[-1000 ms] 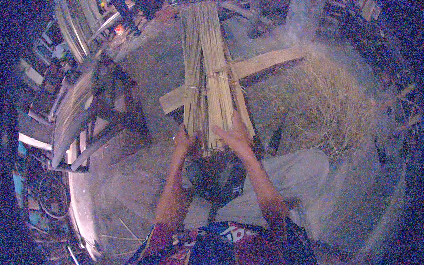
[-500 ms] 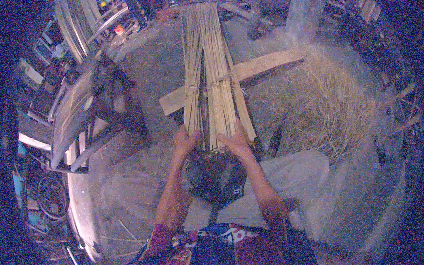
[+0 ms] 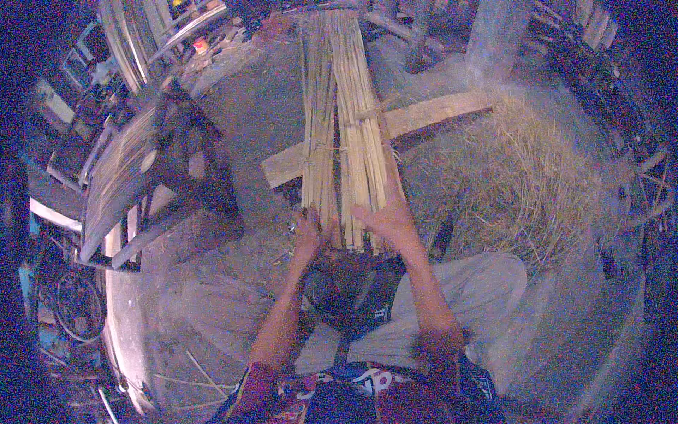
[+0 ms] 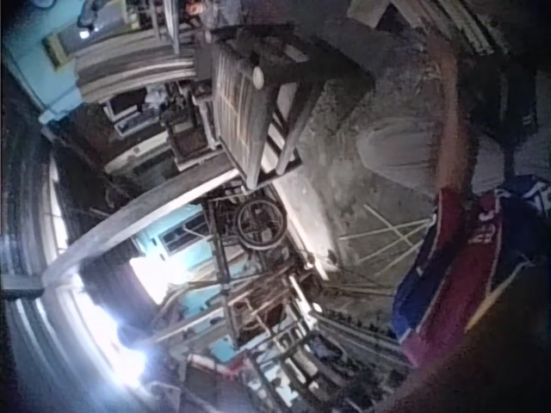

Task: The person gathers thin bamboo strips from the floor, aligns them into a bundle, and ties them together using a thin fiber. The person repeats this process to create multiple bundles and places them on a wooden support.

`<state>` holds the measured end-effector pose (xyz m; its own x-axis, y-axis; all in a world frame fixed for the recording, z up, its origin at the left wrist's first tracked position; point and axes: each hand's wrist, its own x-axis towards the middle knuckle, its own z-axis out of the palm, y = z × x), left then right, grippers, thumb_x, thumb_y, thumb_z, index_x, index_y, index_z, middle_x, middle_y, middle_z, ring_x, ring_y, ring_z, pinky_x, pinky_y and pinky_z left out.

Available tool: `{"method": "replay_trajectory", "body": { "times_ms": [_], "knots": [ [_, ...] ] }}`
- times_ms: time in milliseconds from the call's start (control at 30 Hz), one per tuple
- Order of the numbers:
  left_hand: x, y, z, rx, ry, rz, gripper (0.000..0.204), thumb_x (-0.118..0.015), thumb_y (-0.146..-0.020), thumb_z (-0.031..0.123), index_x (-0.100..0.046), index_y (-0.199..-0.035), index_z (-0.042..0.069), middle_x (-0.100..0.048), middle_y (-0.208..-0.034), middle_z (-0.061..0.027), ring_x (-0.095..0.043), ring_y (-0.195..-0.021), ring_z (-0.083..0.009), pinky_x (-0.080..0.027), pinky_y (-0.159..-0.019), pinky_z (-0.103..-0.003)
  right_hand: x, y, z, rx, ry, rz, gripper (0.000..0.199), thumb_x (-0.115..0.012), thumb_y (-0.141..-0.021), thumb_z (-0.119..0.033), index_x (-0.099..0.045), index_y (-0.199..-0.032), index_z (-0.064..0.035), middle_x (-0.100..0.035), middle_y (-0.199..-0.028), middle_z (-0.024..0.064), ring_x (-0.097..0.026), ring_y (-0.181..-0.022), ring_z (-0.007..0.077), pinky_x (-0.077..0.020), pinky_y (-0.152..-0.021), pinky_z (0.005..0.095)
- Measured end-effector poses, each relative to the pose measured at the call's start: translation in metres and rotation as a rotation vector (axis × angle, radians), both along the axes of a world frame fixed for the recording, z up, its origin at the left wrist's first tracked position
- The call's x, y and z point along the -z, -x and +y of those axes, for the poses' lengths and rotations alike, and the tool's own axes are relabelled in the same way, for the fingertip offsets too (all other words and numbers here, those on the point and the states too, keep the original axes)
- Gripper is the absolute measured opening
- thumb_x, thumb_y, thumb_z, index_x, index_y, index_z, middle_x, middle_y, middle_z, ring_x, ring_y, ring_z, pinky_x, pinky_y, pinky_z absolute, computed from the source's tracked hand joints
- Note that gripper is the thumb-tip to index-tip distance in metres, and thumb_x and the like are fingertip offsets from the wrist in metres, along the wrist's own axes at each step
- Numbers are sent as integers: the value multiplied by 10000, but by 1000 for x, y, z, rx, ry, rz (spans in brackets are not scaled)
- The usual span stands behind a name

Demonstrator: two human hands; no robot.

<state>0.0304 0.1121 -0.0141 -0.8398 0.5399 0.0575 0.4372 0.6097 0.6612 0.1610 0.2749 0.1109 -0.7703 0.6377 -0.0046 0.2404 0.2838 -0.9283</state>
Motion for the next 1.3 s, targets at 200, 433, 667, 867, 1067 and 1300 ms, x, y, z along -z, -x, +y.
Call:
{"method": "replay_trajectory", "body": {
  "times_ms": [200,433,667,867,1067,1300],
  "knots": [
    [-21,-4,4,-53,88,-37,782,-457,-933,573,-377,-1430,-25,-366,-1410,-374,-394,-1282,-532,-338,-1071,-540,41,-27,7,-101,-338,-294,811,-710,-802,-523,-481,-1324,53,-539,-1282,273,-509,-1217,389,-384,-1061,432],
    [-9,33,-2,41,159,-49,807,-452,-930,602,-365,-1436,-20,-417,-1365,-377,-453,-1249,-513,-368,-1050,-536,12,-3,52,-150,-409,-229,667,-648,-859,-526,-581,-1258,5,-627,-1205,221,-596,-1139,348,-457,-978,392],
    [-37,73,12,331,254,-236,918,-545,-872,639,-308,-1441,-41,-540,-1261,-340,-529,-1187,-480,-448,-1000,-494,-11,13,79,-9,-554,-188,693,-578,-895,-555,-528,-1313,-4,-629,-1188,233,-604,-1119,373,-468,-960,432],
    [25,47,-2,76,-103,-251,1007,-665,-780,660,-320,-1438,-20,-568,-1260,-263,-564,-1175,-378,-456,-1005,-427,122,15,58,204,-311,-426,993,-496,-863,-697,-204,-1499,7,-484,-1361,295,-474,-1270,429,-389,-1049,456],
    [-9,27,2,-33,-300,-770,1059,-789,-757,485,-194,-1487,-2,-565,-1267,-189,-577,-1141,-305,-448,-1002,-377,119,-4,94,94,192,-262,1208,-622,-693,-797,-272,-1475,56,-386,-1463,279,-387,-1365,362,-315,-1110,444],
    [-20,40,-3,28,-312,-766,1029,-830,-750,358,-217,-1506,27,-554,-1313,-153,-566,-1164,-247,-461,-993,-363,135,-15,96,-35,973,-215,842,-676,-805,-595,-466,-1402,-40,-558,-1340,159,-571,-1202,259,-448,-1013,400]
  ]
}}
